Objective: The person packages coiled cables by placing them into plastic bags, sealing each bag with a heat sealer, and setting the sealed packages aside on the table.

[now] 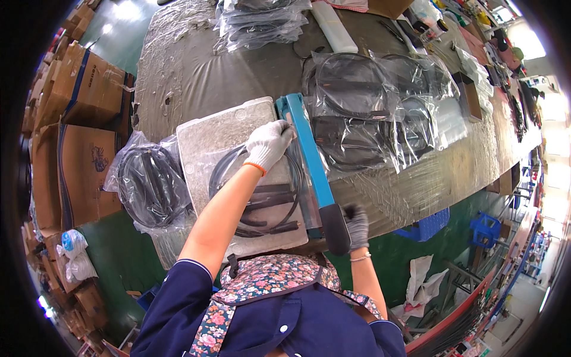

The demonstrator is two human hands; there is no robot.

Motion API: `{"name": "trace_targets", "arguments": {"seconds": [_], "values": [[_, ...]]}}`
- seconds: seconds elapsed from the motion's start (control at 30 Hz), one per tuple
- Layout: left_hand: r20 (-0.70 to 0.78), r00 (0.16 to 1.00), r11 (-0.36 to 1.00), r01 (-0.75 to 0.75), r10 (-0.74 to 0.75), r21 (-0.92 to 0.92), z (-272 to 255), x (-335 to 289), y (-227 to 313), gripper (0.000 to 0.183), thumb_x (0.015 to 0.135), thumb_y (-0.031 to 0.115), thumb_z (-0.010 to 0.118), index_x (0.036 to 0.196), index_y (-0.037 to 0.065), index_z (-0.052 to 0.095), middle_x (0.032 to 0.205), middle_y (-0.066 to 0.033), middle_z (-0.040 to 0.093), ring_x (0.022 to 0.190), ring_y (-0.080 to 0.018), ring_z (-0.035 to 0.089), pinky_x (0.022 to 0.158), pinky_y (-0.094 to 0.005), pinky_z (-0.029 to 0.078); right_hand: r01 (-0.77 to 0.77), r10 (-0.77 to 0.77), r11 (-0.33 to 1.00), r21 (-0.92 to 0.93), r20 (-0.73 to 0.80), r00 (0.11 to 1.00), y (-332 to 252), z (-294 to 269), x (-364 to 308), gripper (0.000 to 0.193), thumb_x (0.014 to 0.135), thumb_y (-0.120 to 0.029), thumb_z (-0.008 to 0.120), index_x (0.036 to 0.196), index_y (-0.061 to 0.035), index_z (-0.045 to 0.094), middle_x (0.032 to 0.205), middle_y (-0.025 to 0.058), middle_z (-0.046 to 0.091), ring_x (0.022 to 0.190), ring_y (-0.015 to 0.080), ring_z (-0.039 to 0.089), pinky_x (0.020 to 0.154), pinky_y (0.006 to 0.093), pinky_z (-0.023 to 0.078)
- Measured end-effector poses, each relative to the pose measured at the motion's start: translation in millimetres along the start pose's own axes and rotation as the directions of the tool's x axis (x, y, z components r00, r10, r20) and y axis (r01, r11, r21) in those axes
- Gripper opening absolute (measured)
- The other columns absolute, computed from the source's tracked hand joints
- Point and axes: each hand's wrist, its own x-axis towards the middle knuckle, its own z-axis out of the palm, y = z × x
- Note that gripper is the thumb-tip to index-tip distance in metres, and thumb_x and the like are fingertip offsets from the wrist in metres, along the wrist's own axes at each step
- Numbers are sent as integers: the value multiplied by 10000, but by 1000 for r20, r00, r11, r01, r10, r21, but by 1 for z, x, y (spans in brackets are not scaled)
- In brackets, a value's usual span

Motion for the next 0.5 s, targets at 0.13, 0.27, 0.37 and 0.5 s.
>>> {"name": "trace_targets", "arguments": {"seconds": [0.13, 0.27, 0.37, 0.5], "values": [[50, 998, 999, 34, -34, -12, -6, 3, 2, 350, 918, 431, 538, 1026, 141, 701, 974, -142, 702, 932, -342, 665, 819, -443, 514, 484, -514, 309, -819, 284, 809, -35, 109, -32, 482, 989, -242, 561, 1412, -52, 428, 1387, 118, 504, 1267, 224, 482, 1068, 346, 370], [-10, 999, 998, 53, -53, -25, -1, 11, -19, 360, 942, 394, 498, 1065, 114, 688, 1012, -167, 691, 962, -361, 650, 848, -454, 503, 433, -267, -258, -863, 495, 827, 4, 119, -27, 731, 982, -389, 539, 1530, -38, 207, 1497, 229, 355, 1396, 384, 340, 1128, 424, 302], [3, 998, 997, 64, -64, -42, 2, 18, -5, 376, 947, 393, 481, 1103, 108, 670, 1049, -195, 677, 997, -387, 634, 888, -463, 487, 315, -419, -268, -910, 405, 813, 36, 52, -2, 696, 993, -383, 509, 1528, -48, 215, 1485, 236, 361, 1385, 405, 336, 1124, 461, 297], [-120, 992, 985, 16, -37, -172, -26, -2, -11, 434, 931, 399, 511, 1233, 100, 599, 1187, -195, 638, 1137, -376, 585, 974, -456, 444, 131, -434, -680, -722, 540, 721, 45, 80, 2, 573, 940, -234, 507, 1476, -93, 360, 1439, 162, 442, 1313, 357, 429, 1086, 471, 335]]}}
